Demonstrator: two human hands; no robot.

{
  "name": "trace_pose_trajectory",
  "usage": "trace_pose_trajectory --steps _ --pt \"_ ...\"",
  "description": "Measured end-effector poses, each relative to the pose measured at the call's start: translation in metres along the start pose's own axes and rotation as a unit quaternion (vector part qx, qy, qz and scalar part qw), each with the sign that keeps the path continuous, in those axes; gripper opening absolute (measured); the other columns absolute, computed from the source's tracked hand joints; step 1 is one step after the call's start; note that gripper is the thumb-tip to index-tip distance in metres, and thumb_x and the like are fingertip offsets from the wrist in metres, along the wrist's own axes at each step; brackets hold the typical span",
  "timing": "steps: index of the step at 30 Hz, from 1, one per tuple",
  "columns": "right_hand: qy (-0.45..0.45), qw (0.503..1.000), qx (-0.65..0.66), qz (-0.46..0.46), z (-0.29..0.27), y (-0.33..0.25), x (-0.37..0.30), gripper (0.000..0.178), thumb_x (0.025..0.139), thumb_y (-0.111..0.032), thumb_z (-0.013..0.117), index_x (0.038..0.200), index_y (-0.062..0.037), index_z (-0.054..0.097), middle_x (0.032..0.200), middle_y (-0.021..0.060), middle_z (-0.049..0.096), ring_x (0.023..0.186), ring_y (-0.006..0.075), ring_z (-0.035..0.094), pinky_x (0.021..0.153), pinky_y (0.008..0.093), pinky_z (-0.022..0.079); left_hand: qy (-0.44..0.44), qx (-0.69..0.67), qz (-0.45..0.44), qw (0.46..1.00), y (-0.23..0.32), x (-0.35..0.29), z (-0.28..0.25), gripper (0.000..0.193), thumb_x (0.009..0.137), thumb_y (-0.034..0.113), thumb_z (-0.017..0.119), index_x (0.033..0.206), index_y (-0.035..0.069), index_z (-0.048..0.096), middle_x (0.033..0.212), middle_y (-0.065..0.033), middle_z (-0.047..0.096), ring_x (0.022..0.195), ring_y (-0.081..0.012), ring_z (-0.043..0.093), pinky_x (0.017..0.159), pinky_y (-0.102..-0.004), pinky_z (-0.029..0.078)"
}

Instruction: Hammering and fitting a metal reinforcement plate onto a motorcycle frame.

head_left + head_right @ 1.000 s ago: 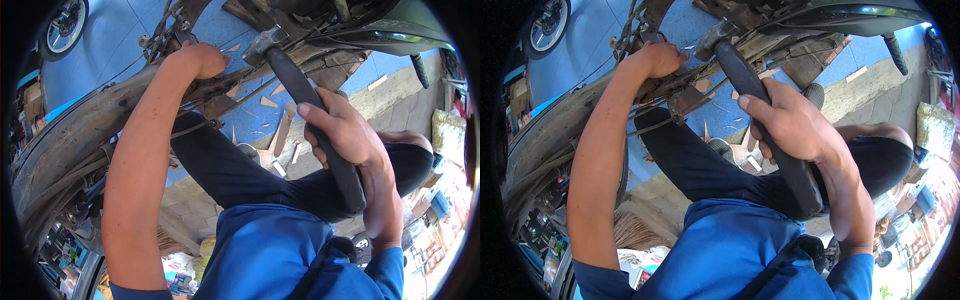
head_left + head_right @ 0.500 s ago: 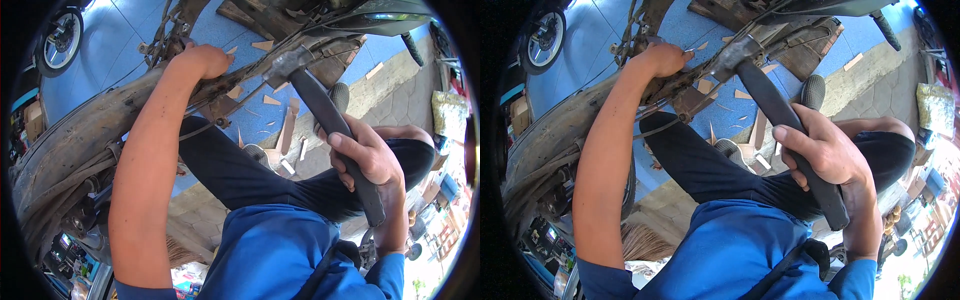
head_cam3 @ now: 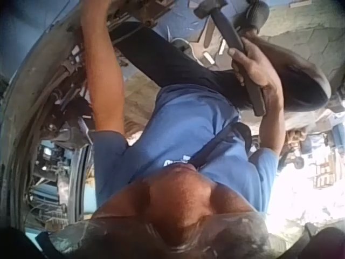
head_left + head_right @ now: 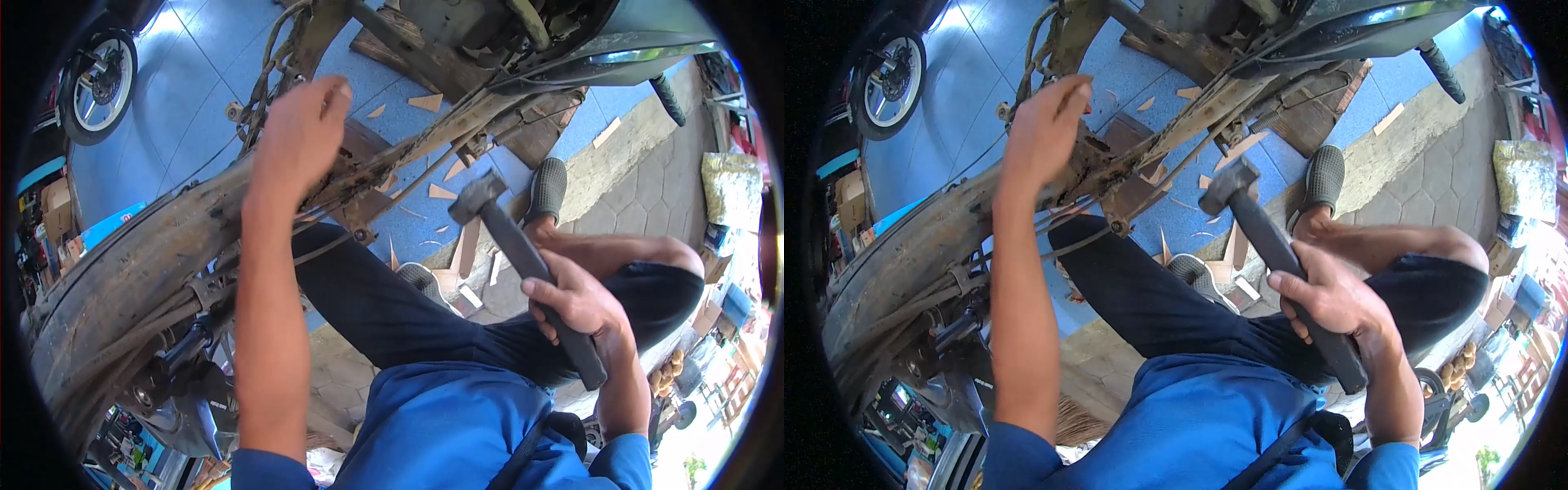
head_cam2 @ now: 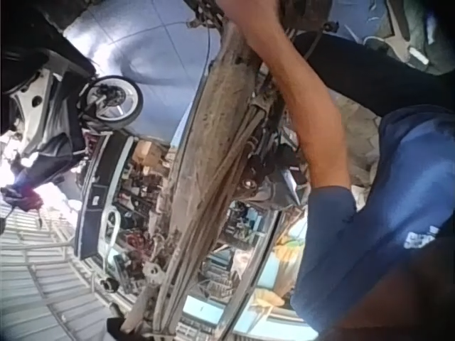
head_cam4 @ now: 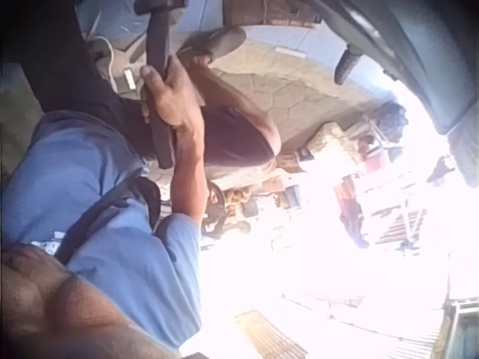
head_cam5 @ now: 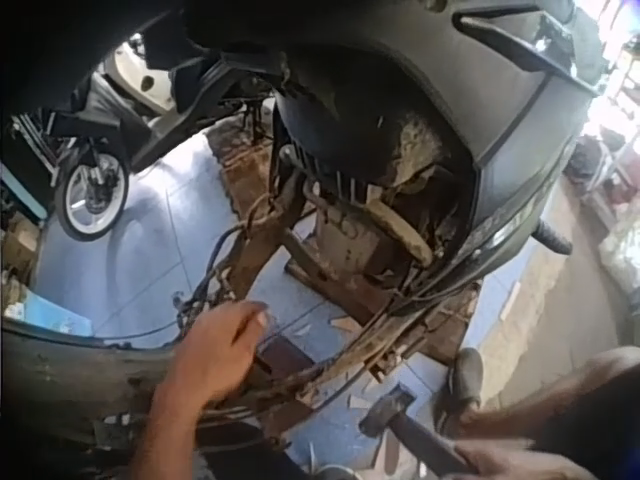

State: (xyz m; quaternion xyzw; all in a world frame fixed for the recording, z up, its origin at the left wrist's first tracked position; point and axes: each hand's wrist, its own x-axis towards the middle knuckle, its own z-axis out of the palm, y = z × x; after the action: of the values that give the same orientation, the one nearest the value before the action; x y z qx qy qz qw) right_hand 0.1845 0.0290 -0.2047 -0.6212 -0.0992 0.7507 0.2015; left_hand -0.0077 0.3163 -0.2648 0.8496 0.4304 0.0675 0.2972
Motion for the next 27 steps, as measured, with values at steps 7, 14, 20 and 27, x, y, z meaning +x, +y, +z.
trace_pose_trajectory --steps 7,14,20,27 --pt "0.068 0.989 -0.111 0.074 0.014 0.038 0.081 0.034 0.095 -0.026 0.059 0.095 0.0064 0.05 0.068 0.0091 0.059 0.051 0.0163 0.059 0.046 0.033 0.049 0.175 -0.189 0.192 0.947 0.03 -0.162 0.047 0.007 0.089 0.005 0.054 0.089 -0.002 0.056 0.081 -0.0126 0.058 0.071 -0.0185 0.054 0.068 -0.0313 0.046" --pt "0.07 0.995 -0.028 -0.062 -0.014 0.069 0.22 0.039 0.093 -0.032 0.066 0.097 0.0046 0.055 0.072 0.0108 0.063 0.056 0.016 0.061 0.05 0.0312 0.049 -0.031 -0.586 -0.473 0.658 0.003 -0.23 0.18 0.015 0.095 0.016 0.056 0.083 0.006 0.055 0.073 -0.0052 0.058 0.066 -0.0154 0.057 0.064 -0.0288 0.045" --pt "0.113 0.984 -0.018 -0.134 -0.032 0.085 0.29 0.047 0.09 -0.039 0.068 0.104 0.0035 0.055 0.071 0.0104 0.064 0.058 0.0215 0.061 0.056 0.0358 0.051 0.208 -0.49 -0.53 0.66 -0.089 -0.113 0.275 0.022 0.091 0.027 0.068 0.085 0.011 0.055 0.083 -0.0048 0.06 0.077 -0.0184 0.059 0.071 -0.036 0.049" --pt "0.374 0.724 -0.435 -0.382 0.056 0.056 0.302 0.057 0.081 -0.024 0.071 0.126 0.0031 0.048 0.126 0.0305 0.05 0.118 0.0464 0.047 0.099 0.0528 0.037 0.26 -0.388 -0.485 0.74 -0.276 -0.125 0.336 0.04 0.091 0.025 0.064 0.125 0.006 0.059 0.127 -0.0123 0.061 0.113 -0.0235 0.06 0.091 -0.0453 0.049"
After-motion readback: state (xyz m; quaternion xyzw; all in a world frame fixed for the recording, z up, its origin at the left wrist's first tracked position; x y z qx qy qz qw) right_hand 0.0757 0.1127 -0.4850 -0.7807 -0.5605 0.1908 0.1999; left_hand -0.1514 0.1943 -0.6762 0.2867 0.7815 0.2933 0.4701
